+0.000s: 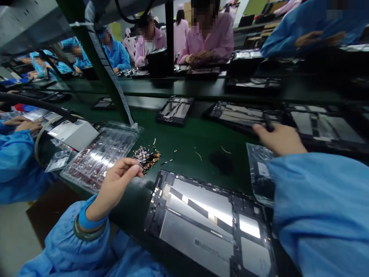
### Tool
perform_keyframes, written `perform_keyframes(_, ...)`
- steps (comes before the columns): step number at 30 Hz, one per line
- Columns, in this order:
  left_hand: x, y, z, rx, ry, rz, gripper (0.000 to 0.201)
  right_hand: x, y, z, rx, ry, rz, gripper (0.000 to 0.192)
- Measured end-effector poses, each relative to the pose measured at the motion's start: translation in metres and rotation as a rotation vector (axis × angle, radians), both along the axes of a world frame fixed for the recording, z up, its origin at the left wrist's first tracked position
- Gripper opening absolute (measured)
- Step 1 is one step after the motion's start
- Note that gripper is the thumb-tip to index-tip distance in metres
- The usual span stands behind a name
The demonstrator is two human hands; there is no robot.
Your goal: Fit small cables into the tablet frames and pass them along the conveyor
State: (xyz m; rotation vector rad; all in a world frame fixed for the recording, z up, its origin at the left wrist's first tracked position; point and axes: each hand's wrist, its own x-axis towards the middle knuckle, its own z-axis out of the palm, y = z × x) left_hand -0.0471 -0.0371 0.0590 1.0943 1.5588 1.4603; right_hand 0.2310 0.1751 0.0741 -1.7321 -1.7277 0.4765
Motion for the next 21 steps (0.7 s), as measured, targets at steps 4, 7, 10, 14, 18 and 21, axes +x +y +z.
perform_keyframes(4,0.012,-0.001,-0.001,-0.008,0.064,-0.096,0.013,-0.047,-0.065,0.019,-0.252,0.278,0.416,0.022)
perform_keyframes(7,0.022,-0.003,-0.002,0.018,0.119,-0.156,0.009,-0.077,-0.105,0.022,-0.484,0.446,0.77,0.034)
perform_keyframes(10,0.027,-0.005,-0.004,0.042,0.158,-0.189,0.006,-0.089,-0.122,0.019,-0.632,0.529,0.904,0.036)
perform_keyframes(14,0.029,-0.008,-0.007,0.061,0.193,-0.229,0.004,-0.088,-0.123,0.013,-0.736,0.595,0.972,0.035)
perform_keyframes(18,0.031,-0.008,-0.01,0.068,0.228,-0.272,0.005,-0.086,-0.127,0.009,-0.693,0.531,0.949,0.03)
perform_keyframes(21,0.033,-0.007,-0.015,0.055,0.229,-0.283,0.004,-0.083,-0.136,0.009,-0.675,0.504,0.937,0.026)
